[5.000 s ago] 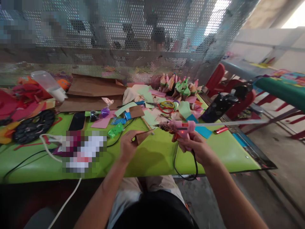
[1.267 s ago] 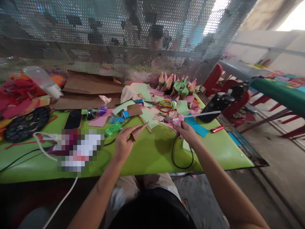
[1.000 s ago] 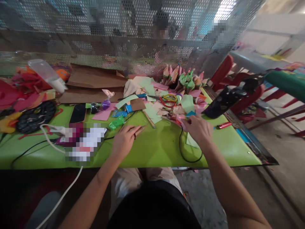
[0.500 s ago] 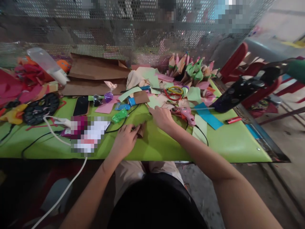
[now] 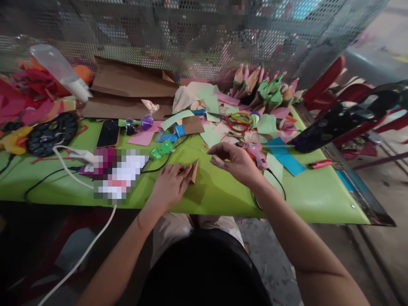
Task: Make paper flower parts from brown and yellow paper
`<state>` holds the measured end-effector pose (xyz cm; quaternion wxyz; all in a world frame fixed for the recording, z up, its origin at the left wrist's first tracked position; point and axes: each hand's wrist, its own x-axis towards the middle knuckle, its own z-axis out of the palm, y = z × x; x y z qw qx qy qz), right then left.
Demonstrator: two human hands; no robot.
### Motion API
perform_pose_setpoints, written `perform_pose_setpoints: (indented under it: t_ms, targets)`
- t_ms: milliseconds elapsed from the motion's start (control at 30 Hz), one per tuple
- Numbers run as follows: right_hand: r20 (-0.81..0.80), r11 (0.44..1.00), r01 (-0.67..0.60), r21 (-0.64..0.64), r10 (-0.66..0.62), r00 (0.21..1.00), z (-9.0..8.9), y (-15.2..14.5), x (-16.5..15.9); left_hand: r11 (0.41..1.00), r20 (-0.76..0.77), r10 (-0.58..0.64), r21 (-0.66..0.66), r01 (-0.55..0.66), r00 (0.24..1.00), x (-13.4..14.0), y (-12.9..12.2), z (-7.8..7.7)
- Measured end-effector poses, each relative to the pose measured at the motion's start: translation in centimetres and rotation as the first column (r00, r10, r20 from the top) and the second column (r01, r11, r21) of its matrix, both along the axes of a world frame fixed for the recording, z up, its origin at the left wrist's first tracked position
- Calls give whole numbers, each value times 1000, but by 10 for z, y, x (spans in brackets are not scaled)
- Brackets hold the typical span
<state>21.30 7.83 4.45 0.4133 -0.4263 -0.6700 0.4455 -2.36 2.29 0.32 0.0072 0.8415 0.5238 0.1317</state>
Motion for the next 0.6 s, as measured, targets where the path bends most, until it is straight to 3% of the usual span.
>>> perform_pose_setpoints:
  t_ms: [67,167,433,600]
  targets:
    - [-85,993,109,53,-104,991,-3,-1,-3,1000,5,10,6,-10,1000,0,0,-1]
    - [-174,977,184,104,-164,971,-2,1,-6,1000,-9,26,7,-26,1000,0,0,-1]
    - [-101,990,93,110,-82,991,7,4,-7,999,-23,38,8,-38,999,1,-2,-2]
    - [-249,993,113,41,-99,963,-3,5,-6,999,-49,32,21,-31,998,2,-4,0]
